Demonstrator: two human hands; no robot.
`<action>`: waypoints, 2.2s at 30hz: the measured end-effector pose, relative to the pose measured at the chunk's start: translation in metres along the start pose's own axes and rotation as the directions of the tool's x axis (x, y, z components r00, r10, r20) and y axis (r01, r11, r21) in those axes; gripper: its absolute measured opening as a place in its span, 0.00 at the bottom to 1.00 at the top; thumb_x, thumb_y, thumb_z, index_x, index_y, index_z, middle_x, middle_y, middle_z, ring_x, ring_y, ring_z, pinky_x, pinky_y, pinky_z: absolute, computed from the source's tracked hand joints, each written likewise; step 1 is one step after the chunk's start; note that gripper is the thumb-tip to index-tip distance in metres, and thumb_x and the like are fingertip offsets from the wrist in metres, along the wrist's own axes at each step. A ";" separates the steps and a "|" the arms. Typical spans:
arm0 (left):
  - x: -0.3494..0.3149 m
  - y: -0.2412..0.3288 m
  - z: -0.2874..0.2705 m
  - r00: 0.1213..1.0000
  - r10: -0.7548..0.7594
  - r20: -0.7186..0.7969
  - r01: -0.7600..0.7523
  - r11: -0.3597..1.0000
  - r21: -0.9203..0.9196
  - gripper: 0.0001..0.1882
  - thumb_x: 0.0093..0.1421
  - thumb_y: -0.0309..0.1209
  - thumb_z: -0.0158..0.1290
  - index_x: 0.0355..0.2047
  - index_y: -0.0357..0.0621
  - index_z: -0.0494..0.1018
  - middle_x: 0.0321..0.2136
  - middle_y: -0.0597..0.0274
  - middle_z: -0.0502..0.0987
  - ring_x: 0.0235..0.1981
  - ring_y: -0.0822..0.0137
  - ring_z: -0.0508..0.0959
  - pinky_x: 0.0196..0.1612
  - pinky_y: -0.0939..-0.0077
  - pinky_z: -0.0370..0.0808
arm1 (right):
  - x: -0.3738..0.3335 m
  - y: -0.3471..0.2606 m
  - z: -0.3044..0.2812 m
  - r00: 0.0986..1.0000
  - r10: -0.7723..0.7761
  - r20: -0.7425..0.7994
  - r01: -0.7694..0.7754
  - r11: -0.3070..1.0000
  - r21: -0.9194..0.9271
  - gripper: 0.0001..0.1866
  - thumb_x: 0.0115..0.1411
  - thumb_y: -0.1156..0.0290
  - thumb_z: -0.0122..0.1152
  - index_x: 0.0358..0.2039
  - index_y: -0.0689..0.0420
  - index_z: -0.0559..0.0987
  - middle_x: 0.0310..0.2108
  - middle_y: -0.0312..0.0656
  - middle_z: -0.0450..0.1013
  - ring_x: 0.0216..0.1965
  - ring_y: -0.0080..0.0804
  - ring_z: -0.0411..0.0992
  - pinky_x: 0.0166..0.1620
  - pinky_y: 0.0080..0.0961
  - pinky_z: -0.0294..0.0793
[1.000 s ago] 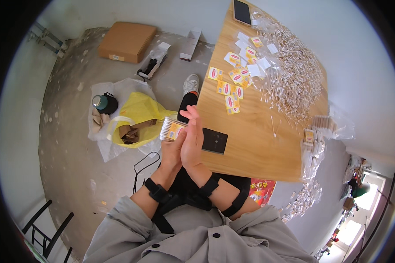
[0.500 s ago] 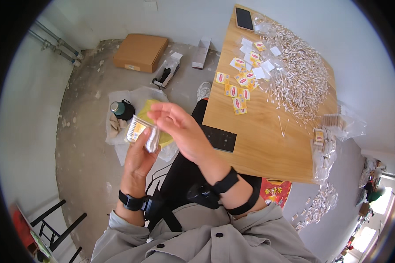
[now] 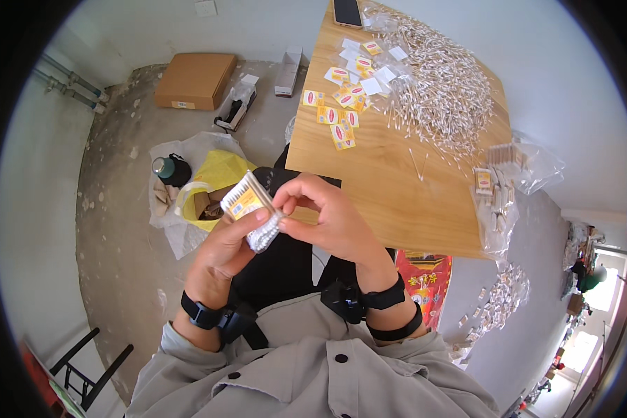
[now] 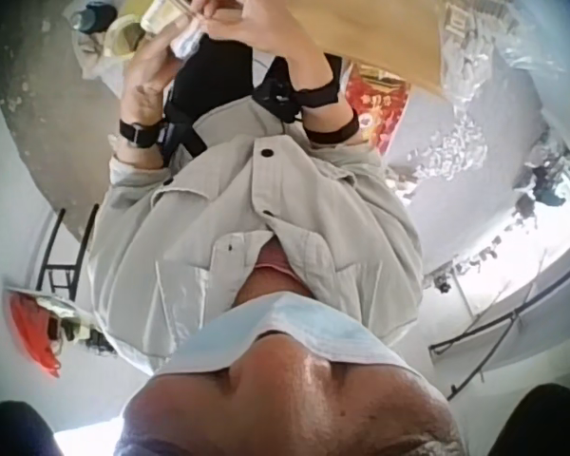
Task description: Manually packaging small cotton swabs into a plastic case and applying labels.
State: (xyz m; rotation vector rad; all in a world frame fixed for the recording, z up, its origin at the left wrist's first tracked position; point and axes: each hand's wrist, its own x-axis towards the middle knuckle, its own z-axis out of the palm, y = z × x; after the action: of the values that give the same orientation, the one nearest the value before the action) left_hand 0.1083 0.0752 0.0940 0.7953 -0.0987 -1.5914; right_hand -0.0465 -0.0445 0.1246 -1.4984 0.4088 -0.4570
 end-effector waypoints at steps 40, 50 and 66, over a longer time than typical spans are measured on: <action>0.032 -0.035 0.031 0.911 0.360 -0.201 -0.352 0.933 0.072 0.11 0.63 0.30 0.54 0.45 0.43 0.71 0.37 0.64 0.78 0.37 0.70 0.79 0.41 0.74 0.77 | -0.031 0.019 0.012 0.951 0.168 -0.258 -0.179 0.984 -0.021 0.08 0.56 0.73 0.68 0.31 0.59 0.76 0.33 0.31 0.67 0.34 0.17 0.70 0.39 0.16 0.71; 0.032 -0.042 0.043 0.900 0.390 -0.192 -0.405 0.914 -0.041 0.12 0.64 0.32 0.54 0.46 0.45 0.71 0.40 0.67 0.77 0.41 0.71 0.77 0.45 0.74 0.75 | -0.028 0.024 0.012 0.915 0.174 -0.363 -0.065 0.954 0.292 0.07 0.58 0.76 0.63 0.35 0.62 0.75 0.35 0.34 0.71 0.38 0.20 0.72 0.44 0.18 0.72; 0.052 -0.060 0.066 0.890 0.376 0.258 -0.381 0.299 0.875 0.11 0.51 0.22 0.63 0.36 0.40 0.77 0.32 0.63 0.75 0.24 0.76 0.71 0.28 0.83 0.68 | -0.077 0.007 -0.069 0.926 -0.319 -0.202 0.039 0.612 -0.790 0.03 0.55 0.78 0.59 0.32 0.58 0.77 0.32 0.40 0.71 0.38 0.43 0.68 0.40 0.33 0.69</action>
State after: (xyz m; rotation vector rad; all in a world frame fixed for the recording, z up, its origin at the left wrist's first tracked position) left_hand 0.0240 0.0154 0.0915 1.4872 -1.2070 -0.9496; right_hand -0.1485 -0.0625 0.1133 -2.3490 0.7920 -0.7589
